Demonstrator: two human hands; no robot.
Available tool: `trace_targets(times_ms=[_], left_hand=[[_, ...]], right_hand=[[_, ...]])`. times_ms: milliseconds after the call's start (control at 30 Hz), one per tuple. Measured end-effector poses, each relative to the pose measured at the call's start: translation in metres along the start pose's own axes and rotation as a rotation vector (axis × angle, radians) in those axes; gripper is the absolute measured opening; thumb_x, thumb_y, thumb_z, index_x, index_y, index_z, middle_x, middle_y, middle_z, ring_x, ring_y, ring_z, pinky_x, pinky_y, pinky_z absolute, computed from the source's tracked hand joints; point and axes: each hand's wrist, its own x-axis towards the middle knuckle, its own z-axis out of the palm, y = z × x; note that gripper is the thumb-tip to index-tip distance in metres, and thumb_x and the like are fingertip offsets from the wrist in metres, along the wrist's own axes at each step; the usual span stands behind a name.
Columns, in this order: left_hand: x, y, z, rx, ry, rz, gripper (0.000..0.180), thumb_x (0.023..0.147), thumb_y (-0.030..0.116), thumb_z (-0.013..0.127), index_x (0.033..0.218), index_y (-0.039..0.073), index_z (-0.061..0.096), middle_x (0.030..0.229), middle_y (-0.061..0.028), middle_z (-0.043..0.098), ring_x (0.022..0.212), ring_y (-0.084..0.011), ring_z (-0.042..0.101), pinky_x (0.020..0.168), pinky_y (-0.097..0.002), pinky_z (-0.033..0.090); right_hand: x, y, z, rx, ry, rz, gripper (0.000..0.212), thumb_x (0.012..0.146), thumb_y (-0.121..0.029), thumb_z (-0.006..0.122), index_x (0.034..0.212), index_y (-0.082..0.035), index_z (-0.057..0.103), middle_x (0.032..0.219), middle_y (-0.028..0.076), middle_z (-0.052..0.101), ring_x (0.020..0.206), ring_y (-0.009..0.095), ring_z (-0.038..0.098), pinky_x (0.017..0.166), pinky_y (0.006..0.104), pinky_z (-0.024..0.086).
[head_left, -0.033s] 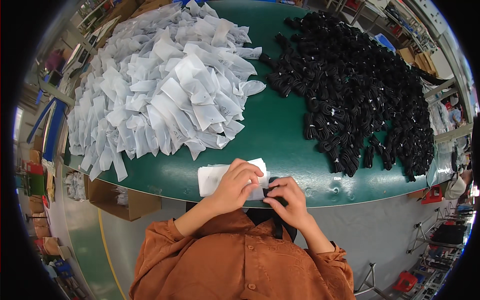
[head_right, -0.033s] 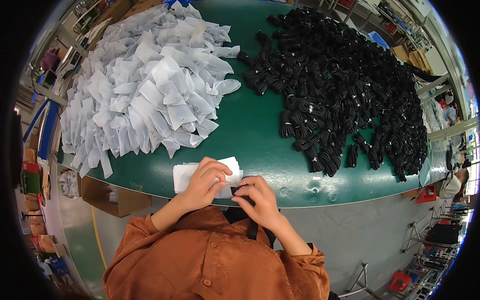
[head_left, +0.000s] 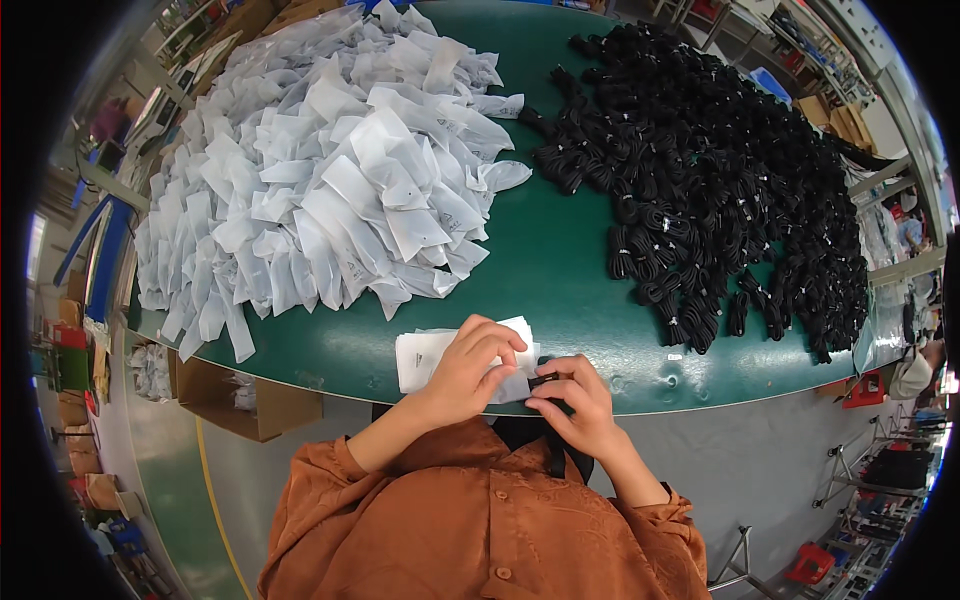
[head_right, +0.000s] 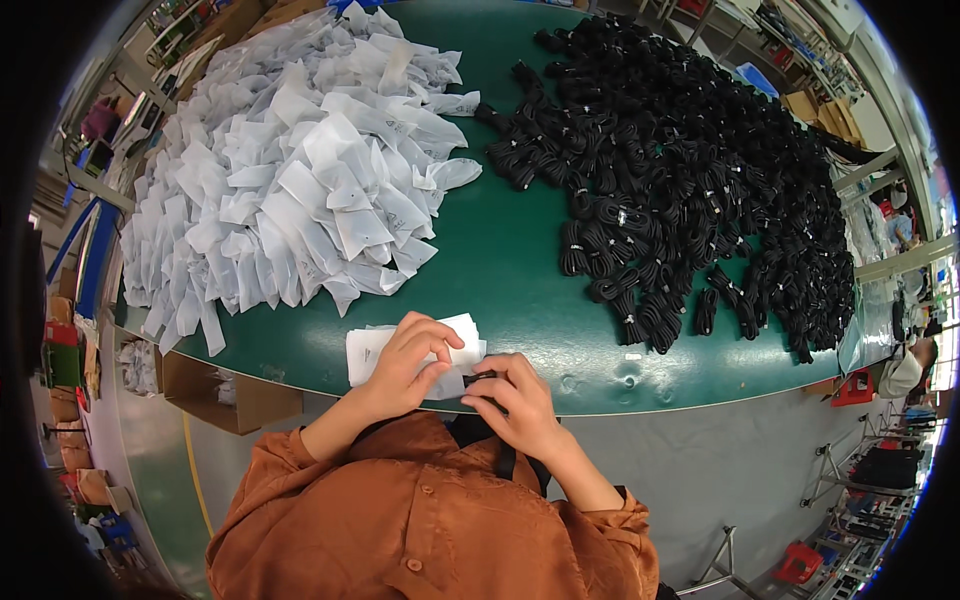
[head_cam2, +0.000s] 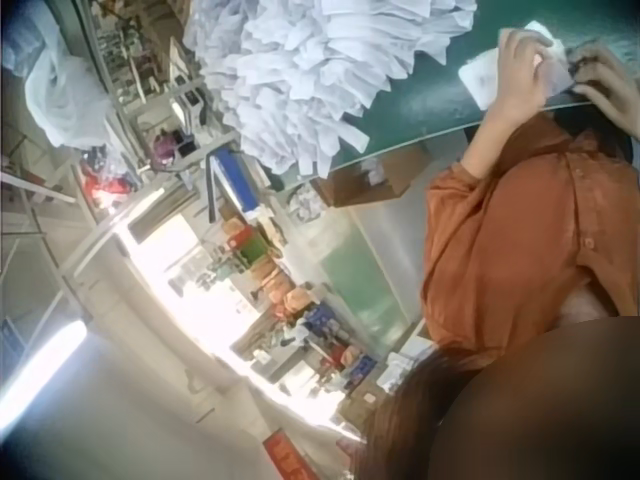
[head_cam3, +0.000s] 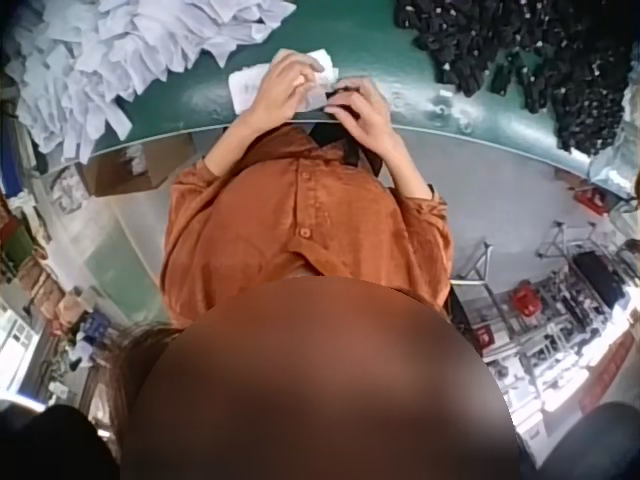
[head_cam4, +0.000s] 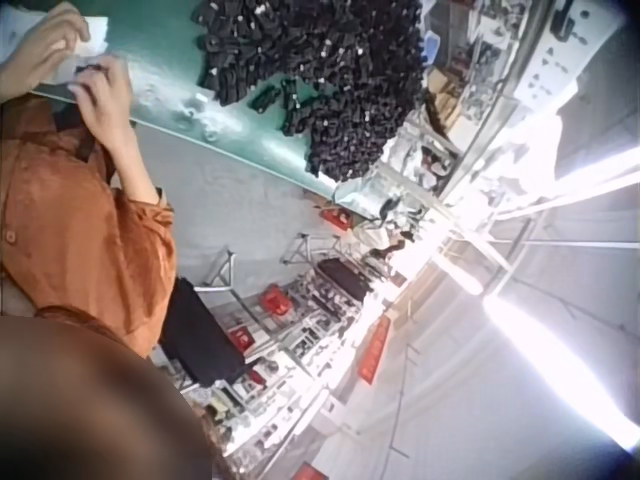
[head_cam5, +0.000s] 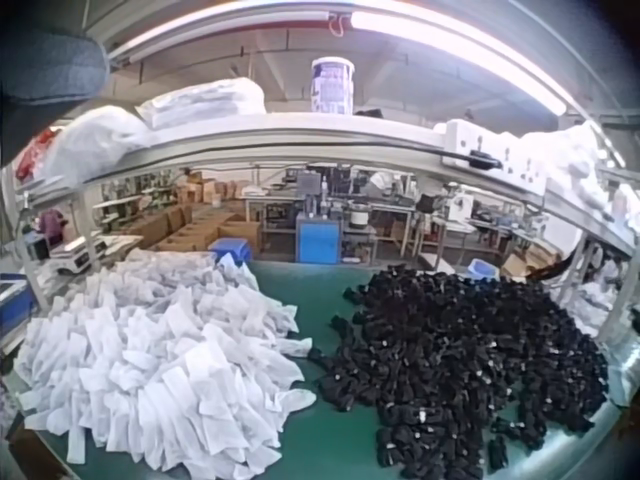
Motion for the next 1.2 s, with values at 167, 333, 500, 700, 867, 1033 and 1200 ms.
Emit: trace_targets(times_ms=[167, 333, 500, 700, 867, 1033, 1200], left_hand=[[0.013, 0.008, -0.005, -0.106, -0.038, -0.001, 0.014, 0.087, 0.000, 0.066, 0.091, 0.007, 0.055, 0.115, -0.0080, 0.064, 0.104, -0.0310, 0.054, 0.090, -0.0398, 0.046], [0.029, 0.006, -0.013, -0.416, -0.009, -0.153, 0.012, 0.099, 0.013, 0.062, 0.093, 0.005, 0.054, 0.119, -0.0102, 0.059, 0.102, -0.0182, 0.055, 0.089, -0.0337, 0.047], [0.045, -0.002, -0.013, -0.786, 0.004, -0.205, 0.020, 0.104, 0.023, 0.058, 0.096, 0.005, 0.054, 0.122, -0.0092, 0.054, 0.104, -0.0125, 0.053, 0.088, -0.0300, 0.049], [0.048, -0.001, -0.020, -1.139, 0.032, -0.306, 0.014, 0.105, 0.014, 0.052, 0.100, 0.003, 0.057, 0.125, -0.0089, 0.055, 0.116, -0.0172, 0.056, 0.099, -0.0349, 0.048], [0.060, 0.002, -0.028, -1.092, 0.049, -0.306, 0.020, 0.106, 0.018, 0.052, 0.115, 0.001, 0.060, 0.124, -0.0106, 0.061, 0.112, -0.0182, 0.059, 0.098, -0.0335, 0.048], [0.089, -0.025, -0.116, -0.412, 0.465, -0.145, 0.023, 0.105, 0.018, 0.055, 0.119, 0.001, 0.060, 0.128, -0.0113, 0.062, 0.112, -0.0192, 0.061, 0.100, -0.0364, 0.047], [0.067, 0.000, -0.094, 0.088, 0.517, -0.058, 0.019, 0.096, 0.007, 0.063, 0.114, 0.003, 0.063, 0.120, -0.0092, 0.064, 0.107, -0.0209, 0.062, 0.089, -0.0346, 0.050]], right_hand=[[0.004, -0.013, 0.011, 0.256, 0.246, 0.307, 0.031, 0.074, -0.003, 0.086, 0.096, -0.003, 0.064, 0.116, 0.013, 0.063, 0.080, 0.018, 0.060, 0.068, 0.0302, 0.051], [0.036, -0.018, 0.003, 0.091, 0.211, 0.086, 0.039, 0.077, -0.001, 0.082, 0.111, 0.000, 0.063, 0.117, 0.016, 0.063, 0.088, 0.020, 0.061, 0.075, 0.0298, 0.051], [0.055, -0.024, 0.004, 0.207, 0.138, -0.027, 0.033, 0.080, 0.002, 0.078, 0.110, -0.001, 0.064, 0.111, 0.015, 0.068, 0.086, 0.020, 0.062, 0.077, 0.0328, 0.052], [0.072, -0.032, -0.008, 0.257, 0.254, 0.072, 0.029, 0.080, 0.010, 0.074, 0.106, 0.000, 0.066, 0.098, 0.012, 0.069, 0.077, 0.019, 0.062, 0.068, 0.0309, 0.051], [0.085, -0.024, -0.011, 0.075, 0.237, -0.118, 0.024, 0.081, 0.010, 0.070, 0.102, -0.001, 0.070, 0.094, 0.013, 0.065, 0.081, 0.020, 0.062, 0.066, 0.0307, 0.051], [0.097, 0.024, -0.041, -0.385, 0.395, 0.156, 0.019, 0.089, -0.006, 0.070, 0.108, -0.001, 0.068, 0.096, 0.013, 0.063, 0.085, 0.027, 0.063, 0.068, 0.0347, 0.052], [0.067, 0.109, -0.044, -1.015, 0.173, 0.314, 0.041, 0.083, -0.026, 0.079, 0.113, -0.006, 0.060, 0.096, 0.014, 0.058, 0.088, 0.033, 0.061, 0.072, 0.0443, 0.049]])
